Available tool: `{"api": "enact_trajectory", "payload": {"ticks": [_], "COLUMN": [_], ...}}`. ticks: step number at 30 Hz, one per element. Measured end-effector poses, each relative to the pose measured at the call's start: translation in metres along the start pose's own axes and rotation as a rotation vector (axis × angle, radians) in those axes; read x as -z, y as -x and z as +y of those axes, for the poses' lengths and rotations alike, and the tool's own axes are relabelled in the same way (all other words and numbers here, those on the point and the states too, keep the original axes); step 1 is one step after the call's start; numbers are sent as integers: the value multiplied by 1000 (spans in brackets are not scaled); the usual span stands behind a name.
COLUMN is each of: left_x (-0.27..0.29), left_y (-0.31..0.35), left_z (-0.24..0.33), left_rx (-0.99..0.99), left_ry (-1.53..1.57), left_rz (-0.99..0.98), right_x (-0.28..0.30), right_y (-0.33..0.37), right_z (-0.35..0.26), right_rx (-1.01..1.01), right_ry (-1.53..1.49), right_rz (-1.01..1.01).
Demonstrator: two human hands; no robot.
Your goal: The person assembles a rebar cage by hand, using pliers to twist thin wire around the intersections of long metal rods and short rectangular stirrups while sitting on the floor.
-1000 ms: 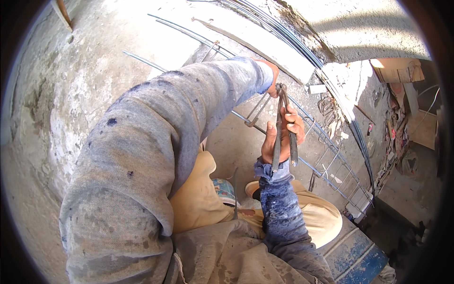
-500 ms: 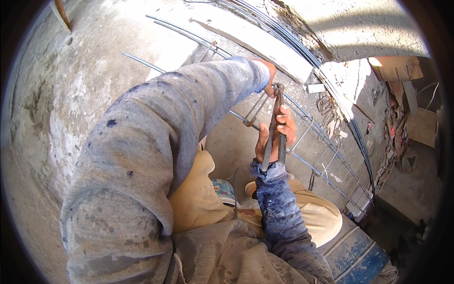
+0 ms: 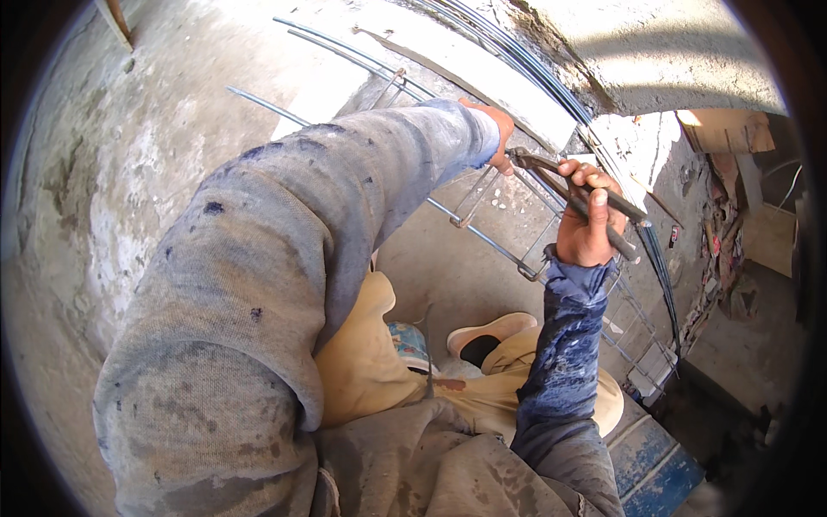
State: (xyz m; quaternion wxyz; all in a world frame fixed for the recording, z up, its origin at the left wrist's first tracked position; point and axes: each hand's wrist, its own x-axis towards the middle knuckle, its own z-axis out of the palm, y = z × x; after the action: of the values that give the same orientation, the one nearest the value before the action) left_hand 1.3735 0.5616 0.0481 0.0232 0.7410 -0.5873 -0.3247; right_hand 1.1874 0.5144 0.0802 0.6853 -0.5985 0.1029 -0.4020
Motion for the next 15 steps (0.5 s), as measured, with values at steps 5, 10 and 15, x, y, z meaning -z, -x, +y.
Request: {"api": "enact_trajectory", "payload": {"ticks": [5,10,15], "left_x": [0,8,-1], "left_y": [-4,-12,-19], "left_z": [-3,4,43], "left_rx": [-58,-447,-357], "left_ry": [36,300,746], "left_rz": [-3,184,215], "right_x": [18,32,38], "right_y": [-35,-72,-92], "right_z": [-5,-1,3], "right_rx": [-142,-277,-259], "right_ry": [-77,-46,66], "right_rz": [-200,-418,-565]}}
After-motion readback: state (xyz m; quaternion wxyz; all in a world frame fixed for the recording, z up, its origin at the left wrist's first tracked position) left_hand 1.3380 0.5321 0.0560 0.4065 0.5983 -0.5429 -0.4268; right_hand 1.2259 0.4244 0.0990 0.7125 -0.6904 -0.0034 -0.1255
